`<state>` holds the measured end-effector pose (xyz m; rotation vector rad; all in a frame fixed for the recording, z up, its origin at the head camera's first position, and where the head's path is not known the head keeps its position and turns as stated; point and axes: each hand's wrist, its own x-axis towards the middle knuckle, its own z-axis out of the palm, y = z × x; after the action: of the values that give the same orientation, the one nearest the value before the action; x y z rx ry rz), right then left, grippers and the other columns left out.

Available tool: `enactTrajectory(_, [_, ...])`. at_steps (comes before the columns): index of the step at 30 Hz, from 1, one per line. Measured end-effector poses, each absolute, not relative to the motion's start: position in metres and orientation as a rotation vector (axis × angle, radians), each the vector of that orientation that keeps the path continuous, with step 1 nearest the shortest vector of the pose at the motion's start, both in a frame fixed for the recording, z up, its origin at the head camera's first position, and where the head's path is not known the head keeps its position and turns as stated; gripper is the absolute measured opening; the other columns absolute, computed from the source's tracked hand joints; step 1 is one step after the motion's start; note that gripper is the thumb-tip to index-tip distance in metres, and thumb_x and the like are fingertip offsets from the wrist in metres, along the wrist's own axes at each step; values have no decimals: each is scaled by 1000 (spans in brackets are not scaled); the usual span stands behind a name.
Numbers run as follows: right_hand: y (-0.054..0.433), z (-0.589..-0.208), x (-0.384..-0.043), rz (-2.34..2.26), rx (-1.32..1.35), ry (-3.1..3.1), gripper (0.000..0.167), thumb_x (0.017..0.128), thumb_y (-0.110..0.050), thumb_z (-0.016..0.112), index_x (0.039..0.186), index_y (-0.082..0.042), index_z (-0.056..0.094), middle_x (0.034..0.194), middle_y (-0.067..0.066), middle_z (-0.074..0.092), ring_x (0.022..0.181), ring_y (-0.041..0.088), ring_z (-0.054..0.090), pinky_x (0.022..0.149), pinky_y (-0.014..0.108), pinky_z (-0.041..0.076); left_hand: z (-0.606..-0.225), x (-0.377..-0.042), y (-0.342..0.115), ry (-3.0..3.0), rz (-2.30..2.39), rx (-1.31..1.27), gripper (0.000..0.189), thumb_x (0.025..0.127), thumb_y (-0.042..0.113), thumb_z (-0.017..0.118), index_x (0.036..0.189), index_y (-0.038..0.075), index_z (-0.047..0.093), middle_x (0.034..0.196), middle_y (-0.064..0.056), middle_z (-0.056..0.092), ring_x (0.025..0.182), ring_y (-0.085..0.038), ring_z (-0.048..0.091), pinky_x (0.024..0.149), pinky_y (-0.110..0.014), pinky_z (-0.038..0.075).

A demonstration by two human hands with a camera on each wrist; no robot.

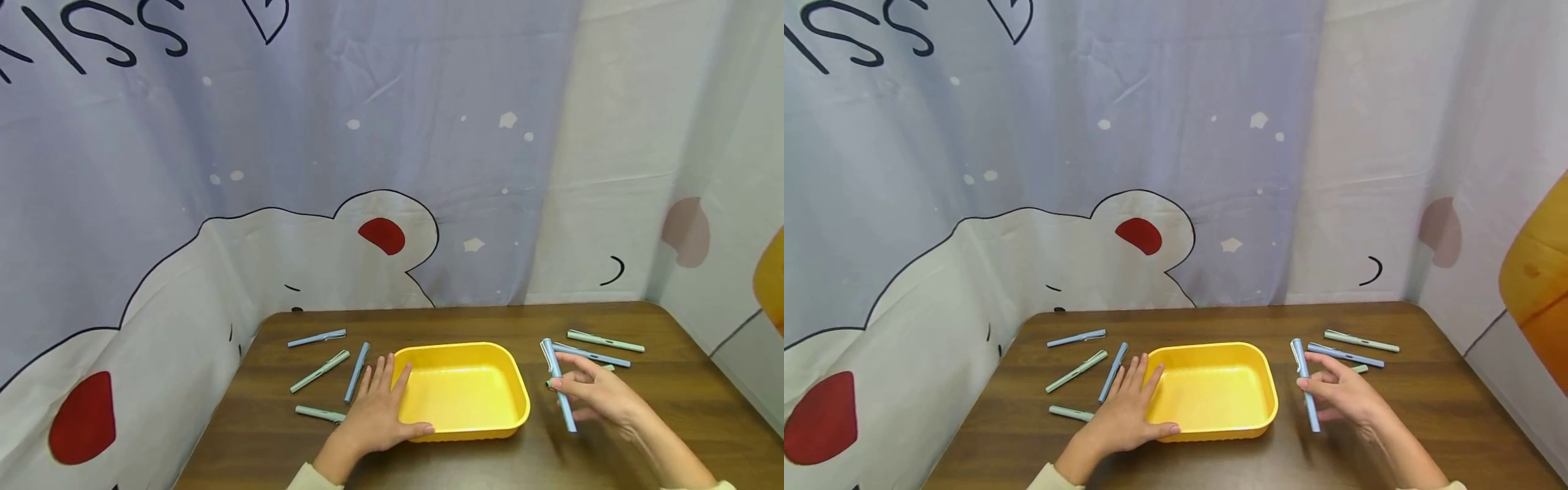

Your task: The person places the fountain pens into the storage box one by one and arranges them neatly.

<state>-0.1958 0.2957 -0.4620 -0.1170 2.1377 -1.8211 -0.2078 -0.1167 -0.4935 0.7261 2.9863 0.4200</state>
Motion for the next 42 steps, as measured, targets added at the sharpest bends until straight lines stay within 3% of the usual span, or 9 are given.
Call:
enactTrajectory(4, [283, -462, -198, -1897, -108, 2071, 79, 101, -18, 64, 158, 1, 13, 101, 1, 68, 94, 24, 68, 75, 45, 61, -495, -208, -118, 2990, 427, 724, 111, 83, 83, 53, 163, 14, 22, 168, -21, 4, 155, -40, 4, 123, -60, 6])
enactTrajectory(11, [263, -460, -202, -1921, -85, 2119, 80, 98, -19, 68, 159, -1, 19, 105, 10, 68, 89, 21, 67, 72, 44, 61, -496, -209, -118, 2991, 417, 732, 111, 83, 84, 52, 163, 14, 21, 169, -20, 3, 155, -41, 6, 123, -60, 7])
enactTrajectory(25, [235, -457, -209, -1961, -133, 2079, 78, 98, -16, 68, 159, 1, 20, 98, 7, 67, 89, 25, 69, 73, 48, 61, -496, -208, -119, 2992, 426, 727, 112, 82, 85, 51, 163, 15, 20, 169, -19, 2, 156, -39, 5, 123, -59, 6])
enactTrajectory(33, [215, -453, -211, -1906, -134, 2138, 77, 97, -20, 70, 157, 1, 26, 95, 4, 66, 85, 20, 65, 69, 40, 61, -498, -209, -119, 2995, 421, 733, 112, 82, 84, 52, 163, 14, 21, 169, -20, 3, 155, -40, 7, 123, -60, 8])
enactTrajectory(42, [190, -454, -215, -1887, -153, 2136, 74, 96, -19, 71, 155, 2, 31, 92, 6, 65, 80, 21, 66, 67, 41, 60, -497, -209, -118, 3007, 404, 729, 112, 81, 85, 52, 163, 15, 22, 169, -20, 5, 155, -39, 8, 123, -58, 10])
